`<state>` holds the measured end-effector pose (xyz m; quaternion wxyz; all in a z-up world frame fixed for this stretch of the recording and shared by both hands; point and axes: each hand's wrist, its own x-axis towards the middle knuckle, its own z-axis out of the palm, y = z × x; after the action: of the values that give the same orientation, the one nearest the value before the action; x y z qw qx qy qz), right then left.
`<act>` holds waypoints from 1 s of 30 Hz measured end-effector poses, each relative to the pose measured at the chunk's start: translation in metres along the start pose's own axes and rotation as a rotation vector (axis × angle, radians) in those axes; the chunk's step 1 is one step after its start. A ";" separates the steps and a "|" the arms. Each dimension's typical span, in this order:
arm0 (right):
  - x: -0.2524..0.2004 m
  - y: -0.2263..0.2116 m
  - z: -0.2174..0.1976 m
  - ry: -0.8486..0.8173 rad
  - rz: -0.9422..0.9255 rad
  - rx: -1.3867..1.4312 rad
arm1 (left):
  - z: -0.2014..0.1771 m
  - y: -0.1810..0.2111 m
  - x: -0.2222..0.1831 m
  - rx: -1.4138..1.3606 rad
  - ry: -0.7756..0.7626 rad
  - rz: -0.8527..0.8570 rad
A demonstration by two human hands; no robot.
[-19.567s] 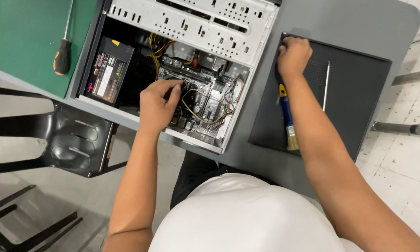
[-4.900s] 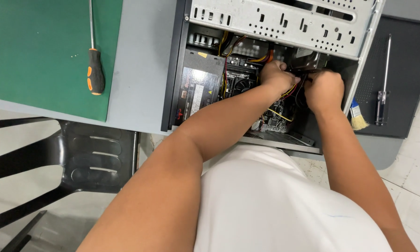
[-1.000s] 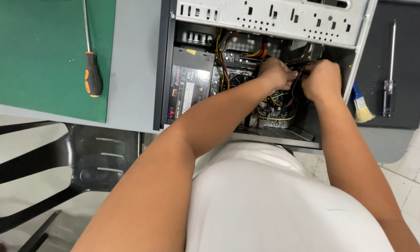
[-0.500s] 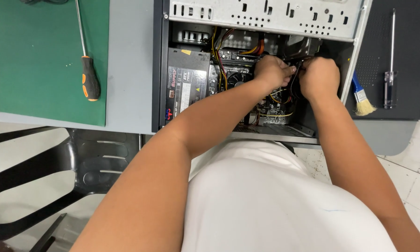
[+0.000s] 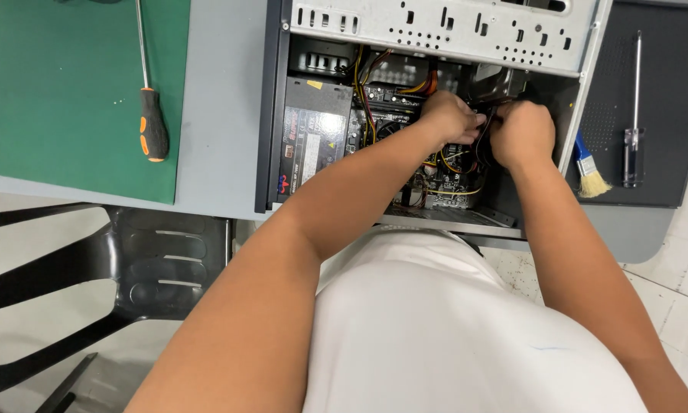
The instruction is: Reinstalling a hard drive into a computer case, including cleaning the drive, inserting it into the bay, and securing it with screws.
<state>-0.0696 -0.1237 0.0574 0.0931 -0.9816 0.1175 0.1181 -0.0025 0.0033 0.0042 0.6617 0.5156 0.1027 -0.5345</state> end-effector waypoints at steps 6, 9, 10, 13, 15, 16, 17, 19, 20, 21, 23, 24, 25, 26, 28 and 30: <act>-0.002 0.001 0.001 0.035 0.006 0.042 | 0.006 -0.009 0.000 -0.008 0.031 0.077; 0.006 0.014 0.014 0.062 -0.006 0.022 | 0.005 -0.006 0.001 -0.006 0.012 0.068; 0.008 0.020 0.021 0.075 0.000 -0.007 | 0.004 -0.007 0.002 -0.008 -0.012 0.041; 0.005 0.006 0.013 0.129 -0.017 -0.110 | 0.005 -0.015 0.019 0.012 0.033 0.060; 0.000 -0.006 0.005 0.147 -0.038 -0.139 | 0.006 -0.012 0.019 0.026 0.060 0.031; -0.002 -0.012 0.001 0.166 -0.059 -0.169 | 0.006 -0.010 0.020 0.040 0.086 0.003; 0.000 -0.013 0.001 0.171 -0.054 -0.167 | 0.006 -0.012 0.026 0.047 0.083 0.005; -0.003 -0.015 0.001 0.196 -0.062 -0.220 | 0.007 -0.019 0.035 0.066 0.087 0.017; 0.000 -0.014 0.002 0.205 -0.035 -0.218 | -0.002 -0.023 0.051 0.088 0.068 0.013; 0.003 -0.011 0.002 0.212 -0.045 -0.197 | -0.009 -0.025 0.069 0.843 -0.007 0.233; -0.004 -0.008 -0.011 0.237 -0.024 -0.180 | -0.013 -0.018 0.071 1.609 -0.115 0.495; -0.012 -0.012 -0.023 0.279 -0.113 -0.044 | -0.014 -0.006 0.055 1.504 0.026 0.460; -0.020 -0.016 -0.034 0.323 -0.205 0.091 | -0.015 0.006 0.039 1.392 0.162 0.427; -0.037 -0.010 -0.046 0.332 -0.193 0.088 | -0.018 0.020 -0.005 1.400 0.151 0.436; -0.068 -0.001 -0.071 0.824 -0.342 0.259 | -0.007 0.069 -0.095 1.246 -0.005 0.728; -0.065 0.051 -0.049 0.830 -0.203 0.287 | -0.008 0.077 -0.153 1.124 0.165 0.852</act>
<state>-0.1335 -0.1696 0.1131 0.1846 -0.9295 0.0630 -0.3129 0.0014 0.0938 0.1495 0.4370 0.8130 -0.3496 -0.1607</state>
